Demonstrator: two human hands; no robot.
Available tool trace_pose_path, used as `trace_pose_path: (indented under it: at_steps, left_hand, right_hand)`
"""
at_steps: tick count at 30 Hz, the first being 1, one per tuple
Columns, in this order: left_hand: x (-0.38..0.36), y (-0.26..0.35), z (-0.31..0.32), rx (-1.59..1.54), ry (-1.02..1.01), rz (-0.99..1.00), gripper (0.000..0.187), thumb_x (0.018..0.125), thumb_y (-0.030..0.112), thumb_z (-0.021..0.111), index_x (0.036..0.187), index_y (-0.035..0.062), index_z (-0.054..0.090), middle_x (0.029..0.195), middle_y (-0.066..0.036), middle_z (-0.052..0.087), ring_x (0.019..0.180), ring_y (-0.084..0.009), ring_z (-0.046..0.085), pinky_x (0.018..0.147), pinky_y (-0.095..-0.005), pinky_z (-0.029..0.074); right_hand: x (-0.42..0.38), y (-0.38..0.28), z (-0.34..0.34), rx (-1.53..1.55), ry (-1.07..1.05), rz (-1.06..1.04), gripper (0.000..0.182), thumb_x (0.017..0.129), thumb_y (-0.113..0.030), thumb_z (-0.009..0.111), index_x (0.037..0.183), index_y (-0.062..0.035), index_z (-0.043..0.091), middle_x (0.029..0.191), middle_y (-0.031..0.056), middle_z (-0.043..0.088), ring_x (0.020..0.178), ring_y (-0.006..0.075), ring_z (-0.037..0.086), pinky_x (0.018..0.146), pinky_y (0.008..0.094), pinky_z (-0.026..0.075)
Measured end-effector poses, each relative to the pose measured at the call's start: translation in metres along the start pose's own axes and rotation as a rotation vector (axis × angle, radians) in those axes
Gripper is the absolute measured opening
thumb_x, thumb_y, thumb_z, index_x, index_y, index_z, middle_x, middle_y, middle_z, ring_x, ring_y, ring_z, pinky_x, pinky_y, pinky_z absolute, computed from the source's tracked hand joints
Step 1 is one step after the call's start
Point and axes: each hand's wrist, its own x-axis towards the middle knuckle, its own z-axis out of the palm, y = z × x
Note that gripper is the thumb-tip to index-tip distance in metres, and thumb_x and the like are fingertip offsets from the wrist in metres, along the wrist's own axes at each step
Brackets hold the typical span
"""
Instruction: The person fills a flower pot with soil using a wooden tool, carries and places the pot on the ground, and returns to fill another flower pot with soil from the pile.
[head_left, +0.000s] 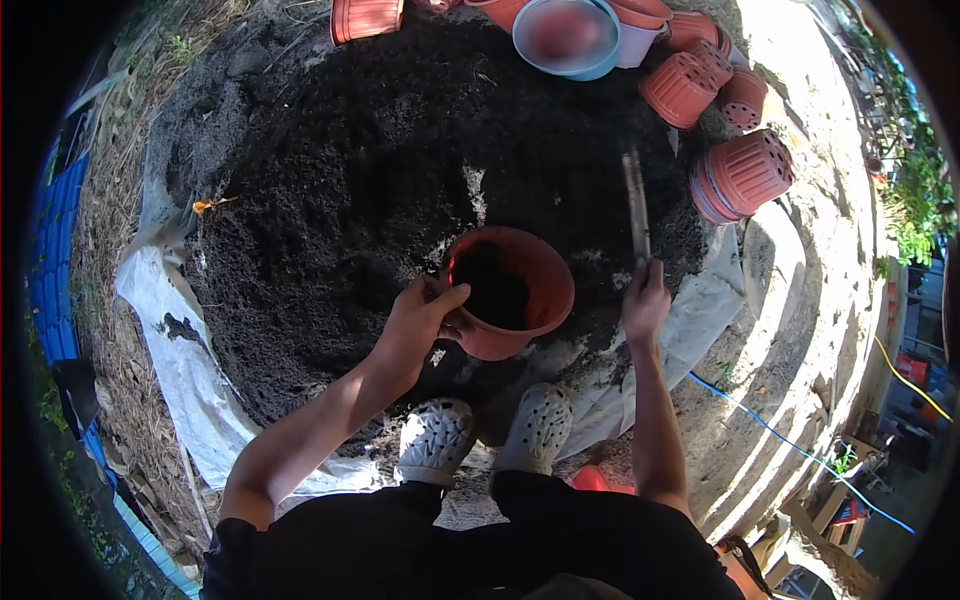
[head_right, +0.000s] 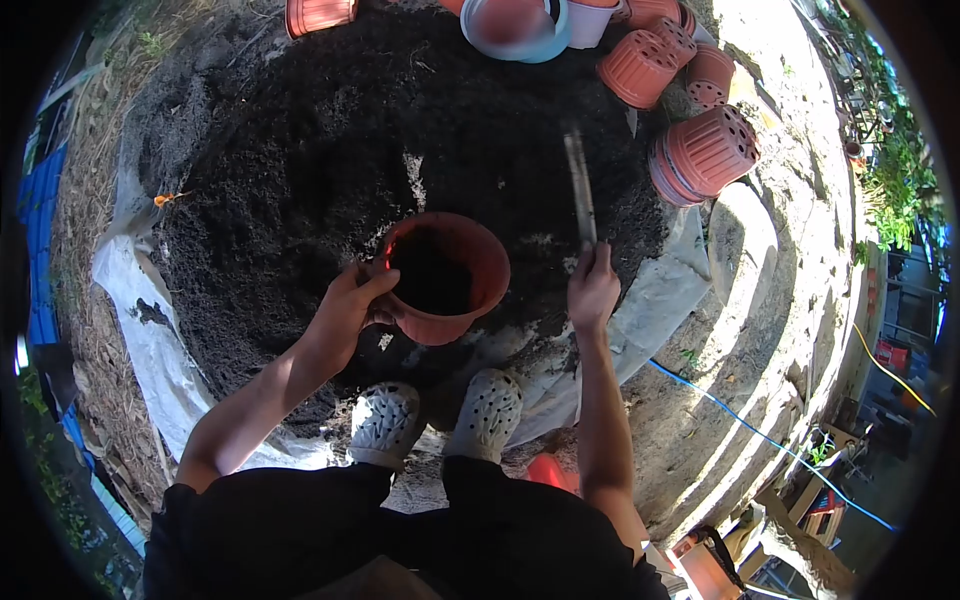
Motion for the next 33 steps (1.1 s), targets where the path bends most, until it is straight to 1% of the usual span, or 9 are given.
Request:
trace_pose_path:
  at_steps: [1, 5, 12, 18, 21, 23, 26, 27, 33]
  left_hand:
    - [-0.002, -0.001, 0.001, 0.020, -0.001, -0.008, 0.029, 0.099, 0.026, 0.067, 0.109, 0.0033, 0.052, 0.087, -0.008, 0.069, 0.077, -0.0169, 0.069, 0.074, -0.0303, 0.052]
    - [-0.009, -0.013, 0.004, 0.082, -0.035, -0.011, 0.024, 0.099, 0.021, 0.069, 0.106, 0.0044, 0.053, 0.088, -0.007, 0.067, 0.076, -0.0151, 0.067, 0.073, -0.0299, 0.052]
    - [-0.020, -0.028, 0.009, 0.205, 0.006, 0.045, 0.024, 0.098, 0.021, 0.071, 0.101, 0.0050, 0.054, 0.085, -0.005, 0.064, 0.074, -0.0128, 0.065, 0.071, -0.0283, 0.052]
    - [-0.010, -0.020, 0.009, 0.046, 0.085, 0.067, 0.025, 0.099, 0.024, 0.070, 0.102, 0.0055, 0.053, 0.083, -0.005, 0.064, 0.073, -0.0128, 0.065, 0.071, -0.0290, 0.053]
    - [-0.006, -0.017, 0.009, -0.035, 0.061, 0.068, 0.026, 0.100, 0.026, 0.069, 0.103, 0.0057, 0.053, 0.083, -0.005, 0.065, 0.073, -0.0133, 0.066, 0.072, -0.0301, 0.053]
    - [-0.003, -0.017, 0.011, -0.027, 0.063, 0.070, 0.027, 0.100, 0.027, 0.069, 0.103, 0.0056, 0.053, 0.083, -0.005, 0.065, 0.073, -0.0137, 0.066, 0.073, -0.0307, 0.053]
    - [-0.001, -0.014, 0.012, -0.020, 0.068, 0.064, 0.028, 0.100, 0.028, 0.069, 0.103, 0.0057, 0.053, 0.082, -0.005, 0.065, 0.072, -0.0141, 0.066, 0.073, -0.0310, 0.053]
    - [0.000, -0.013, 0.011, -0.020, 0.071, 0.062, 0.028, 0.100, 0.028, 0.069, 0.103, 0.0057, 0.053, 0.082, -0.005, 0.065, 0.072, -0.0141, 0.066, 0.073, -0.0310, 0.053]
    - [0.007, -0.009, 0.009, -0.026, 0.067, 0.071, 0.027, 0.099, 0.027, 0.069, 0.103, 0.0060, 0.052, 0.082, -0.005, 0.065, 0.072, -0.0146, 0.065, 0.074, -0.0319, 0.053]
  right_hand:
    - [0.006, 0.011, 0.003, -0.020, 0.047, 0.183, 0.027, 0.105, -0.028, 0.051, 0.095, -0.0040, 0.056, 0.078, 0.0265, 0.067, 0.071, 0.0513, 0.063, 0.057, 0.0588, 0.045]
    - [0.021, 0.059, 0.005, -0.039, 0.235, 0.409, 0.036, 0.102, -0.033, 0.048, 0.101, -0.0011, 0.065, 0.091, 0.0318, 0.067, 0.089, 0.0557, 0.062, 0.074, 0.0617, 0.045]
    - [0.005, 0.054, 0.038, -0.058, 0.029, 0.430, 0.037, 0.102, -0.033, 0.048, 0.104, 0.0000, 0.066, 0.095, 0.0308, 0.068, 0.091, 0.0549, 0.063, 0.078, 0.0609, 0.047]
    - [-0.020, -0.012, 0.052, 0.133, -0.228, 0.232, 0.035, 0.103, -0.031, 0.046, 0.101, -0.0005, 0.065, 0.094, 0.0303, 0.067, 0.097, 0.0536, 0.061, 0.078, 0.0592, 0.047]
    - [-0.020, -0.026, 0.054, 0.252, -0.272, 0.141, 0.036, 0.104, -0.033, 0.048, 0.098, -0.0009, 0.065, 0.082, 0.0251, 0.069, 0.077, 0.0458, 0.068, 0.064, 0.0518, 0.050]
    - [-0.013, -0.039, 0.033, 0.493, -0.529, 0.465, 0.037, 0.105, -0.034, 0.049, 0.091, -0.0025, 0.062, 0.068, 0.0135, 0.065, 0.054, 0.0251, 0.064, 0.048, 0.0402, 0.044]
    - [-0.013, -0.024, 0.019, 0.585, -0.568, 0.447, 0.033, 0.105, -0.032, 0.053, 0.092, -0.0017, 0.057, 0.058, 0.0113, 0.053, 0.051, 0.0151, 0.060, 0.046, 0.0372, 0.043]
    - [-0.015, -0.021, 0.016, 0.586, -0.570, 0.448, 0.033, 0.105, -0.032, 0.053, 0.092, -0.0017, 0.057, 0.058, 0.0113, 0.053, 0.051, 0.0151, 0.060, 0.046, 0.0372, 0.043]
    - [-0.022, -0.046, -0.037, 0.291, -0.331, -0.177, 0.022, 0.104, -0.021, 0.057, 0.089, -0.0048, 0.053, 0.061, 0.0168, 0.059, 0.055, 0.0373, 0.064, 0.048, 0.0430, 0.044]
